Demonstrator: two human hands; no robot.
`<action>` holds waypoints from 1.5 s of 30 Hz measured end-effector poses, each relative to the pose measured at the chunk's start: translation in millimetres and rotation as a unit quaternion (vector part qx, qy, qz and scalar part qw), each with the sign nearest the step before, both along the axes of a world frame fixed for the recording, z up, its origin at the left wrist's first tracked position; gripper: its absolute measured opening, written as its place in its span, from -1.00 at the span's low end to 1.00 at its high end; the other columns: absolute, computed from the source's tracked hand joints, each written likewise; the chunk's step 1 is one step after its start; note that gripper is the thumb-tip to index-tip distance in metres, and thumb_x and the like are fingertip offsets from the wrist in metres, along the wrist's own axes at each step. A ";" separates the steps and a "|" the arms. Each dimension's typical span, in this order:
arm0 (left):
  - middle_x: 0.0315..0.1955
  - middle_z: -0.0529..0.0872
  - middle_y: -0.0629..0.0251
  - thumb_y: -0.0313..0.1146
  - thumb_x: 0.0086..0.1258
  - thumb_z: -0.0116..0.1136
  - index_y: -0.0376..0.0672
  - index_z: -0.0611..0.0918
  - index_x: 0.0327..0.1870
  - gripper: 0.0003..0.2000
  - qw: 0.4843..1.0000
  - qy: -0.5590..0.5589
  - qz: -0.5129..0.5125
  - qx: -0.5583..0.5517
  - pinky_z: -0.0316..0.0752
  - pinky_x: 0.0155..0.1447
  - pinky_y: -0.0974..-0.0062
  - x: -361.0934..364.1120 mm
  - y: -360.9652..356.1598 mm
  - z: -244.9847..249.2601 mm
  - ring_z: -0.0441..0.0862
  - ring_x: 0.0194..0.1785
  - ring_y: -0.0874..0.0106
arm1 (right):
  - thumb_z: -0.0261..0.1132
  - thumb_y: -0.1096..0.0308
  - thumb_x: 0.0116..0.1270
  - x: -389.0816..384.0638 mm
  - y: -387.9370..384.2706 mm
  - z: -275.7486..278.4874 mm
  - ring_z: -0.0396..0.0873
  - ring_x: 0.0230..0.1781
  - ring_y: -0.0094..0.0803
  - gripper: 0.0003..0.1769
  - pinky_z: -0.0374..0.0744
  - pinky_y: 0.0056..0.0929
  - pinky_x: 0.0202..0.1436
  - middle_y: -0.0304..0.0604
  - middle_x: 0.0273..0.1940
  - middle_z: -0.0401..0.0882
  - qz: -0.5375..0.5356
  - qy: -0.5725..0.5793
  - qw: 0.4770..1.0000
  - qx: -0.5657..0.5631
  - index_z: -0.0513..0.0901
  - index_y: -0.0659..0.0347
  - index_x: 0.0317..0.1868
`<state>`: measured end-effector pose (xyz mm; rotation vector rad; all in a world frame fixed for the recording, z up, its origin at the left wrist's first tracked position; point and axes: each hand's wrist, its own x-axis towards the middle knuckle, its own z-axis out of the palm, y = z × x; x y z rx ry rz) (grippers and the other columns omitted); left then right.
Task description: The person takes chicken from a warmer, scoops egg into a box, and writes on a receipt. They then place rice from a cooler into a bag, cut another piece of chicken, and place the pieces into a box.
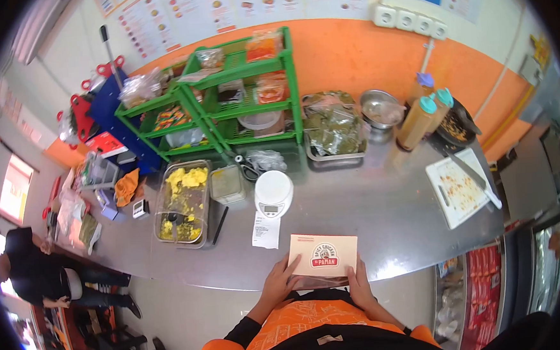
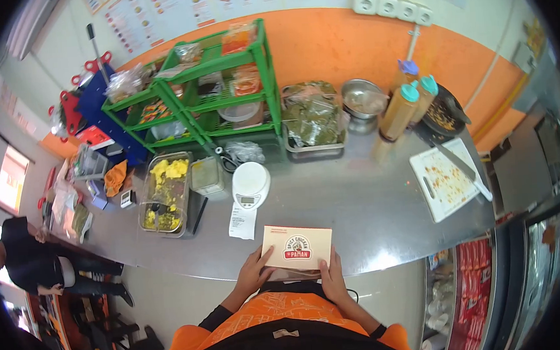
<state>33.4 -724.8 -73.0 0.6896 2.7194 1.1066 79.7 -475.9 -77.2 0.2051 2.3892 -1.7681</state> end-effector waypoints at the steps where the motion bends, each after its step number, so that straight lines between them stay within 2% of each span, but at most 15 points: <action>1: 0.34 0.23 0.03 -0.16 0.35 0.07 0.00 0.29 0.37 -0.44 1.000 0.001 0.007 0.002 0.29 0.25 0.23 -1.4 -1.5 -2.9 0.36 0.20 0.04 | -0.17 0.16 0.52 0.1 -4.5 4.5 -0.05 0.44 -0.01 -0.34 0.01 -0.27 0.44 0.22 0.35 0.09 -0.011 0.008 1.000 -0.007 -0.11 0.43 0.42; 5: 0.35 0.22 0.04 -0.14 0.39 0.01 0.03 0.27 0.39 -0.46 1.000 0.001 -0.004 0.026 0.24 0.29 0.24 -4.5 -6.1 0.5 0.33 0.22 0.05 | 0.09 0.19 0.43 -0.5 -6.1 11.8 0.31 0.24 -0.23 -0.30 0.18 -0.32 0.36 0.03 0.18 0.38 -0.089 -0.026 0.979 -0.179 0.03 0.36 0.41; 9: 0.36 0.19 0.05 -0.10 0.40 -0.03 0.04 0.22 0.41 -0.44 0.999 -0.033 -0.007 0.023 0.19 0.34 0.26 -7.2 -9.9 4.7 0.29 0.26 0.05 | 0.37 0.35 0.21 -1.4 0.8 5.6 0.45 0.12 -0.34 -0.04 0.39 -0.36 0.21 0.03 0.12 0.44 -0.137 -0.103 0.961 -0.219 -0.08 0.38 0.43; 12: 0.39 0.12 0.03 -0.02 0.32 0.09 0.05 0.20 0.42 -0.34 0.999 -0.044 -0.009 0.028 0.16 0.37 0.24 -7.1 -9.7 1.9 0.26 0.28 0.01 | 0.38 0.32 0.21 -4.7 6.4 -3.9 0.42 0.15 -0.31 -0.04 0.37 -0.33 0.24 0.03 0.10 0.43 -0.062 -0.087 0.956 -0.273 -0.08 0.38 0.42; 14: 0.40 0.06 -0.01 0.04 0.23 0.19 0.05 0.19 0.42 -0.25 0.999 -0.025 -0.012 0.033 0.14 0.38 0.22 -5.3 -5.1 8.7 0.24 0.29 -0.02 | 0.39 0.31 0.18 -3.4 5.8 -5.5 0.38 0.18 -0.23 -0.08 0.37 -0.29 0.23 0.08 0.14 0.38 -0.080 -0.091 0.960 -0.254 0.00 0.41 0.38; 15: 0.39 0.06 -0.05 0.06 0.06 0.33 0.05 0.23 0.40 -0.15 0.998 -0.039 0.017 0.038 0.09 0.40 0.18 -2.9 -1.7 3.5 0.20 0.33 -0.02 | 0.40 0.31 0.17 -3.5 5.1 -3.4 0.36 0.20 -0.19 -0.10 0.37 -0.28 0.22 0.11 0.16 0.36 -0.090 -0.092 0.962 -0.243 0.04 0.43 0.37; 16: 0.37 0.08 -0.05 0.04 0.05 0.34 0.06 0.25 0.39 -0.16 1.000 -0.007 0.025 0.003 0.07 0.41 0.17 -2.8 1.5 11.2 0.18 0.34 -0.01 | 0.40 0.31 0.16 -3.0 4.3 4.2 0.34 0.20 -0.14 -0.12 0.38 -0.26 0.21 0.14 0.18 0.32 -0.077 -0.048 0.990 -0.107 0.09 0.41 0.36; 18: 0.35 0.11 -0.06 0.01 0.03 0.36 0.06 0.29 0.38 -0.18 0.995 0.056 0.036 -0.070 0.04 0.43 0.14 -6.8 5.6 31.7 0.16 0.37 0.01 | 0.41 0.31 0.13 -2.1 2.1 28.2 0.32 0.19 -0.03 -0.16 0.38 -0.24 0.19 0.21 0.24 0.24 -0.047 0.037 0.984 0.168 0.18 0.39 0.33; 19: 0.31 0.21 0.04 -0.02 0.03 0.35 0.07 0.36 0.32 -0.25 0.996 0.063 0.034 -0.062 -0.02 0.46 0.08 -8.1 9.2 38.0 0.14 0.40 0.09 | 0.43 0.29 0.11 -5.0 2.8 40.9 0.33 0.16 -0.04 -0.19 0.41 -0.23 0.16 0.19 0.26 0.21 -0.012 0.078 0.975 0.206 0.24 0.30 0.32; 21: 0.30 0.25 0.11 -0.04 0.09 0.30 0.08 0.38 0.30 -0.32 0.993 0.080 -0.068 -0.045 -0.03 0.46 0.07 -12.9 14.7 30.3 0.14 0.40 0.14 | 0.45 0.25 0.07 -12.3 6.0 61.0 0.35 0.09 -0.06 -0.25 0.46 -0.22 0.09 0.17 0.31 0.14 0.060 0.159 0.945 0.280 0.37 0.12 0.29; 25: 0.27 0.33 0.26 -0.06 0.20 0.19 0.09 0.42 0.25 -0.44 0.970 0.122 -0.194 -0.081 -0.03 0.47 0.09 -18.8 30.9 24.3 0.16 0.41 0.24 | 0.48 0.25 0.00 -16.0 17.0 52.1 0.38 0.07 -0.01 -0.42 0.50 -0.22 0.04 0.07 0.36 0.16 0.158 0.191 0.930 0.273 0.58 -0.09 0.11; 31: 0.28 0.33 0.32 -0.05 0.23 0.15 0.15 0.43 0.25 -0.48 0.960 0.165 -0.201 -0.099 0.01 0.46 0.12 -20.0 34.2 16.5 0.18 0.40 0.30 | 0.39 0.24 0.12 -11.0 17.5 34.2 0.43 0.03 0.00 -0.47 0.59 -0.25 -0.06 0.06 0.29 0.27 0.174 0.274 0.862 0.388 0.52 -0.09 0.15; 37: 0.26 0.37 0.39 -0.07 0.20 0.17 0.19 0.47 0.21 -0.50 0.964 0.191 -0.171 -0.071 0.08 0.44 0.13 -19.4 36.5 11.6 0.25 0.37 0.34 | 0.37 0.25 0.13 -6.1 17.3 20.7 0.39 0.08 0.02 -0.44 0.57 -0.24 0.00 0.03 0.33 0.22 0.170 0.278 0.864 0.384 0.48 -0.10 0.19; 40: 0.15 0.49 0.43 0.02 0.13 0.21 0.21 0.56 0.12 -0.52 0.947 0.268 -0.147 -0.101 0.18 0.38 0.14 -17.3 37.1 4.6 0.37 0.29 0.36 | 0.36 0.30 0.13 -4.9 20.2 18.5 0.34 0.12 0.07 -0.41 0.53 -0.22 0.06 0.02 0.36 0.17 0.180 0.279 0.875 0.352 0.45 -0.10 0.22; 45: 0.16 0.49 0.45 -0.01 0.14 0.22 0.22 0.57 0.09 -0.56 0.947 0.274 -0.139 -0.098 0.17 0.38 0.12 -16.2 38.8 2.7 0.37 0.29 0.36 | 0.34 0.39 0.12 -1.3 19.2 17.2 0.31 0.13 0.10 -0.36 0.48 -0.15 0.09 0.00 0.39 0.13 0.182 0.270 0.881 0.342 0.41 -0.08 0.26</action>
